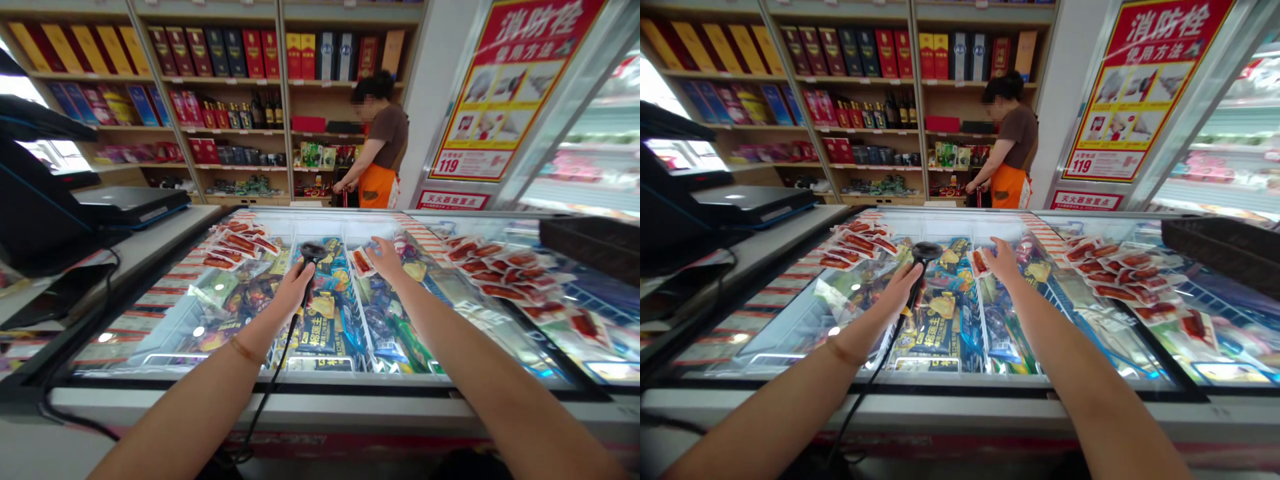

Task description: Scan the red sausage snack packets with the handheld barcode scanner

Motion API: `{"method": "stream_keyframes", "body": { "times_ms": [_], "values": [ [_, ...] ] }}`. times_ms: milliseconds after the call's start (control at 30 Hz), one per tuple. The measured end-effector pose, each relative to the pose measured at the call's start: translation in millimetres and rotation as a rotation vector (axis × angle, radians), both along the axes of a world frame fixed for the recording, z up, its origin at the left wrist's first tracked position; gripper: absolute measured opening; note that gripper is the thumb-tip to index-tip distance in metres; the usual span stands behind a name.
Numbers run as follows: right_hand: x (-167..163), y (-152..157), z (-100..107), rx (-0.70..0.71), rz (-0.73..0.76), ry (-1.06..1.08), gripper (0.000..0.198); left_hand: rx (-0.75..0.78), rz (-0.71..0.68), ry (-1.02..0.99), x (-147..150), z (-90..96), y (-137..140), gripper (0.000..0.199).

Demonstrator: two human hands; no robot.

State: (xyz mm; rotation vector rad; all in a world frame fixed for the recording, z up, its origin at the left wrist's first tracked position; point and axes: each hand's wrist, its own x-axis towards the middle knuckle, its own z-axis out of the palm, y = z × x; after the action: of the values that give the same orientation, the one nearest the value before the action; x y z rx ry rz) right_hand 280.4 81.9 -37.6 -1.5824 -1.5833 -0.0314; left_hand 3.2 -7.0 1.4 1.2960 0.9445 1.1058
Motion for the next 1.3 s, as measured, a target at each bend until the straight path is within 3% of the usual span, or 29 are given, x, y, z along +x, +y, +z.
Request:
{"method": "stream_keyframes", "body": {
  "times_ms": [200, 367, 467, 633, 733, 800, 933, 1000, 1100, 1300],
  "values": [
    [1.2, -0.1, 2.1, -0.315, 0.187, -0.018, 0.047, -0.013, -0.023, 0.01, 0.0, 1.4, -1.7, 0.047],
    [2.4, -13.7, 14.0, -0.41, 0.336, 0.316, 0.068, -0.037, -0.071, 0.005, 0.4, 4.2, -6.1, 0.046],
    [3.5, -18.2, 19.4, -0.466, 0.336, 0.342, 0.077, -0.043, -0.074, 0.006, 0.0, 5.6, -8.1, 0.045],
    [-0.2, -17.4, 25.3, -0.445, 0.293, 0.097, 0.035, -0.061, -0.065, -0.005, 0.2, 7.1, -9.7, 0.045],
    [-1.7, -17.6, 22.2, -0.469, 0.281, 0.124, 0.023, -0.071, -0.06, -0.003, 1.1, 7.6, -10.5, 0.045],
    [-1.4, -17.3, 18.0, -0.41, 0.249, 0.247, 0.023, -0.064, -0.054, -0.005, 1.7, 7.7, -11.1, 0.044],
    [1.6, -11.6, 10.8, -0.021, 0.156, 0.655, 0.04, -0.038, -0.058, -0.02, 2.4, 6.8, -11.7, 0.043],
    [3.0, -7.5, 9.6, 0.095, 0.164, 0.851, 0.052, -0.02, -0.069, -0.032, 2.2, 6.4, -11.8, 0.043],
    [3.1, -4.3, 10.5, 0.151, 0.234, 0.933, 0.059, 0.006, -0.08, -0.046, 1.5, 6.3, -11.9, 0.045],
    [-0.7, -6.9, 11.6, 0.127, 0.276, 0.997, 0.049, 0.032, -0.091, -0.074, 0.6, 7.0, -12.0, 0.047]
  ]
}}
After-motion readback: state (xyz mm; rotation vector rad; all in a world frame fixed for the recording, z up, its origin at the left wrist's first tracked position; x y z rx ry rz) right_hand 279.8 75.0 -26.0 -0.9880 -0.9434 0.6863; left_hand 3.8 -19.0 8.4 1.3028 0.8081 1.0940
